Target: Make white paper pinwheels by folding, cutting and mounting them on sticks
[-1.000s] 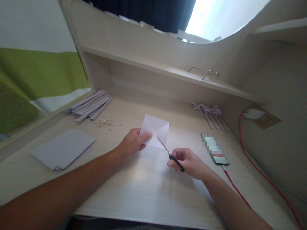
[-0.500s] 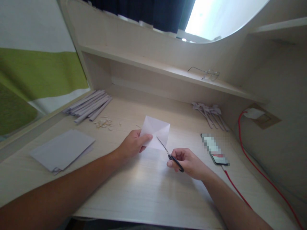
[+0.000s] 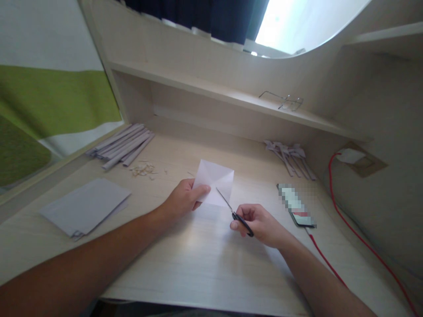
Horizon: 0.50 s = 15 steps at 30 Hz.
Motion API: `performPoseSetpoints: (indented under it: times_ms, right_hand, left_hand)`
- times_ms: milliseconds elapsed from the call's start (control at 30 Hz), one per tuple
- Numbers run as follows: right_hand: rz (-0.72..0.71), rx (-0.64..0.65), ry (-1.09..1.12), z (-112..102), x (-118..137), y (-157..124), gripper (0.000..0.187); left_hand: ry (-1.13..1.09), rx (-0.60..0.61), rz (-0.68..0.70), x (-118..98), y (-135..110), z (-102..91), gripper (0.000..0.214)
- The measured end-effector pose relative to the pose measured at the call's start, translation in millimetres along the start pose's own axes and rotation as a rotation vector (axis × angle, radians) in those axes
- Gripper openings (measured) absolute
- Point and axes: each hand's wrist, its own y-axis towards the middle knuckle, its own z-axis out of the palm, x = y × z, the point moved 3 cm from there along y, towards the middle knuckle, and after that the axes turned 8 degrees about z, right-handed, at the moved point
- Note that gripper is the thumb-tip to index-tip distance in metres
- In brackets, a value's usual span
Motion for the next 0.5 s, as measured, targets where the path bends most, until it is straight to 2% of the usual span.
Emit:
performPoseSetpoints:
  times_ms: [500]
  right_hand:
    - [0.003,-0.011,0.008,-0.4,0.2,-1.2,0.050]
  left_hand:
    - [-0.003,-0.008,0.004,-0.5,-0.3,0.4,0.039]
